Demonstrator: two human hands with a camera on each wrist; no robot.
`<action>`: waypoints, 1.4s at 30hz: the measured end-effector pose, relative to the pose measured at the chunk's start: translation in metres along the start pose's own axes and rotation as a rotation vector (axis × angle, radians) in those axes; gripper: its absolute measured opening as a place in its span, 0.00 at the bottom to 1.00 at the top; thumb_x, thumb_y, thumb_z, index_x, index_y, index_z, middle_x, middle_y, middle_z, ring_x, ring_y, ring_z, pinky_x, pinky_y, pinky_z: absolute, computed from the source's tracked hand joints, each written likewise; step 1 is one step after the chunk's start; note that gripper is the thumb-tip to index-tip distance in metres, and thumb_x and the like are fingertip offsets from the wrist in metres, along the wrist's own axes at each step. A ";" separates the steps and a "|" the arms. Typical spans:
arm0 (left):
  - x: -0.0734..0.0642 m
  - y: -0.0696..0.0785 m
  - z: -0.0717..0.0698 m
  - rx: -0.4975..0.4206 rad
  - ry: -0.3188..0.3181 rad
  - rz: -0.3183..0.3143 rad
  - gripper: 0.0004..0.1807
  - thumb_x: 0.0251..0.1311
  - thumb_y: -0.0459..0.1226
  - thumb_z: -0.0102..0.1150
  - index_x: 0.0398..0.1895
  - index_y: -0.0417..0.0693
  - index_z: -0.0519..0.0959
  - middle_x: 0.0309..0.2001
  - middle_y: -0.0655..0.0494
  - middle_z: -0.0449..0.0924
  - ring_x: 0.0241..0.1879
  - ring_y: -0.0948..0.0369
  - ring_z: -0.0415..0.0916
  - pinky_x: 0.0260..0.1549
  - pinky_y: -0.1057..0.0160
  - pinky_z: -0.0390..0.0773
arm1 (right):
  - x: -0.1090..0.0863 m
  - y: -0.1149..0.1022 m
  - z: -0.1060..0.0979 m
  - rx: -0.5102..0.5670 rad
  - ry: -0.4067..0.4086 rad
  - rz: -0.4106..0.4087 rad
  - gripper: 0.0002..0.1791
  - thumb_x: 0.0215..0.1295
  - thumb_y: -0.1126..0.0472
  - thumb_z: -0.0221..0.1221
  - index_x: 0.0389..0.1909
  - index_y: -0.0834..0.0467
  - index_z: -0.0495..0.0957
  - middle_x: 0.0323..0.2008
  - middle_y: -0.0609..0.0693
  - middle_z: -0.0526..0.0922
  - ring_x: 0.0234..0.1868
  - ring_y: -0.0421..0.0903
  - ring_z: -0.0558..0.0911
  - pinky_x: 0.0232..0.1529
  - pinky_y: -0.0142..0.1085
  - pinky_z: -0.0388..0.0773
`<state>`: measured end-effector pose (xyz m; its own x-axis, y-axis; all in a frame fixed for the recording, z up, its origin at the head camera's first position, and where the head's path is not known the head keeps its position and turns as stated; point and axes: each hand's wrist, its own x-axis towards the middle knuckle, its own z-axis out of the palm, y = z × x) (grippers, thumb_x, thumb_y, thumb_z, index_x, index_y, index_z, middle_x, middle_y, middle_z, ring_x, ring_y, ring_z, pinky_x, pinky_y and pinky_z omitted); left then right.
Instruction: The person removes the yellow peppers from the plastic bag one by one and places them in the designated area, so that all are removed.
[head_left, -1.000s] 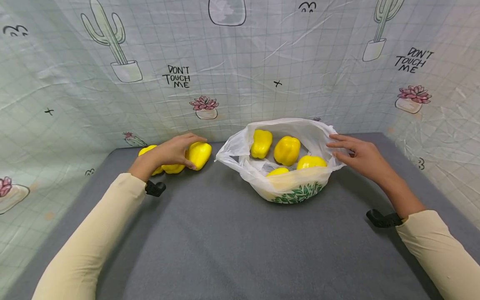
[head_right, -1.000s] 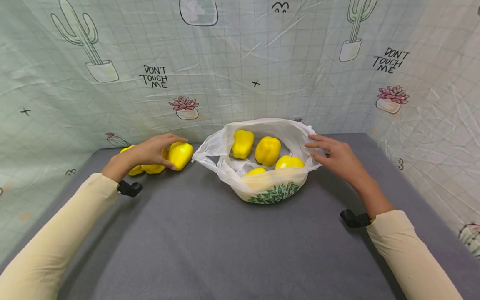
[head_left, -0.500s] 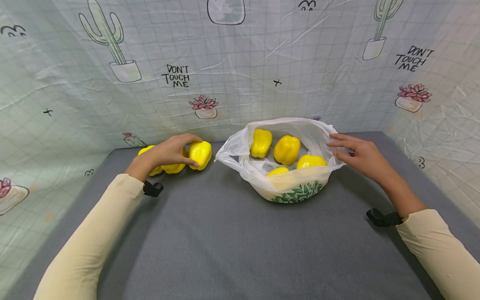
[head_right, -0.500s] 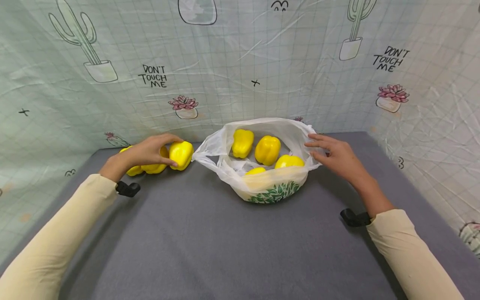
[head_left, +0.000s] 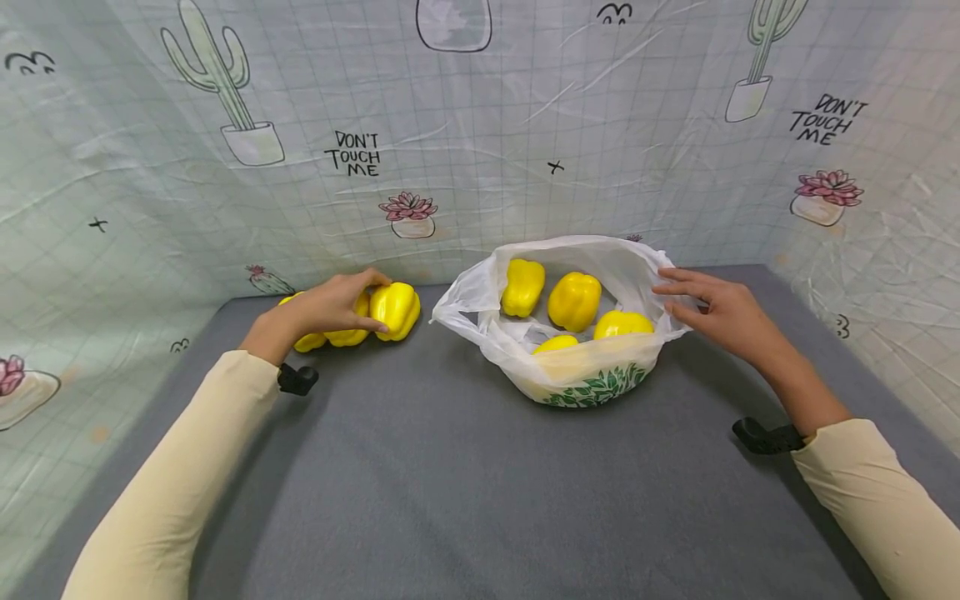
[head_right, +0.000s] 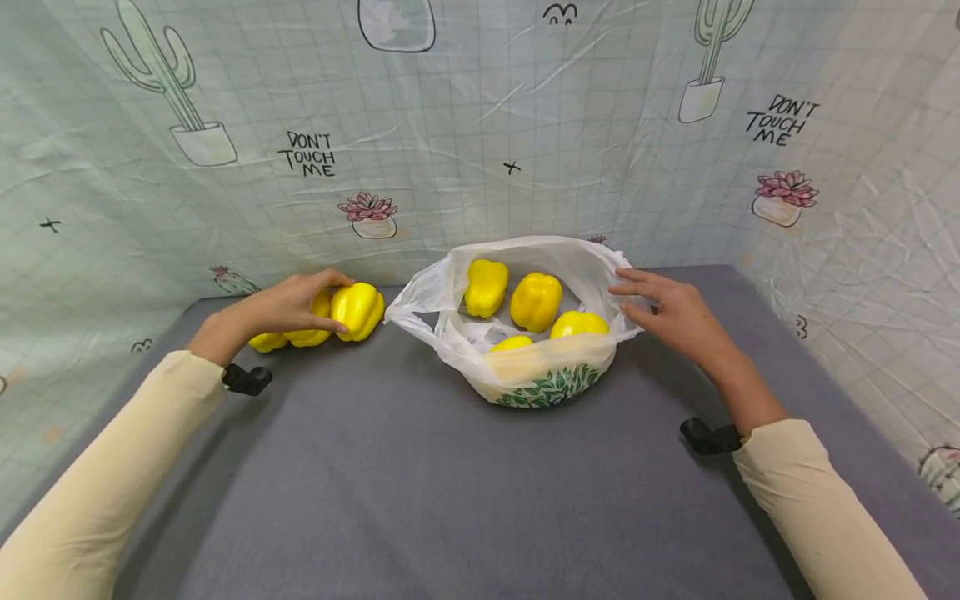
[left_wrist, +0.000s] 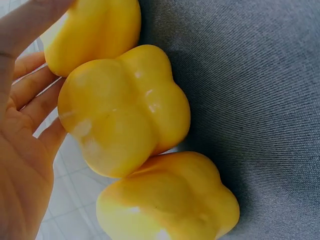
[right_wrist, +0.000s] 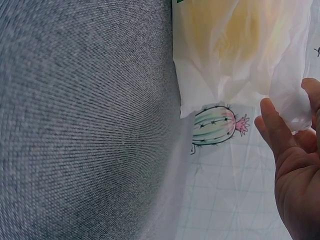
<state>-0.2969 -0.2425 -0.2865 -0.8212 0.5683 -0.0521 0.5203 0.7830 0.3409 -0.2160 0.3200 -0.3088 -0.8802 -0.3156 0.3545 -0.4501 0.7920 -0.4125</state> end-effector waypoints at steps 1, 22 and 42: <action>0.000 0.000 0.000 0.000 0.002 0.010 0.38 0.59 0.49 0.73 0.66 0.43 0.68 0.63 0.41 0.75 0.57 0.47 0.74 0.58 0.44 0.73 | 0.000 0.000 0.000 0.001 -0.001 -0.001 0.18 0.71 0.62 0.63 0.61 0.55 0.82 0.69 0.52 0.75 0.32 0.37 0.73 0.26 0.32 0.67; 0.007 0.036 0.001 -0.036 0.213 0.102 0.28 0.72 0.42 0.59 0.70 0.40 0.69 0.71 0.42 0.67 0.72 0.45 0.62 0.70 0.40 0.61 | 0.001 0.000 0.000 -0.009 0.006 -0.003 0.17 0.71 0.62 0.63 0.59 0.54 0.84 0.68 0.51 0.76 0.43 0.42 0.76 0.31 0.29 0.68; 0.040 0.124 -0.008 -0.092 0.327 0.401 0.20 0.71 0.36 0.57 0.64 0.40 0.77 0.61 0.49 0.80 0.63 0.54 0.75 0.65 0.52 0.71 | 0.003 -0.001 -0.004 0.009 -0.027 0.015 0.18 0.72 0.59 0.63 0.60 0.55 0.83 0.70 0.53 0.73 0.63 0.55 0.75 0.35 0.31 0.68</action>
<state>-0.2673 -0.1242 -0.2391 -0.5995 0.6990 0.3899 0.7982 0.4861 0.3558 -0.2175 0.3206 -0.3042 -0.8906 -0.3180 0.3251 -0.4380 0.7919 -0.4255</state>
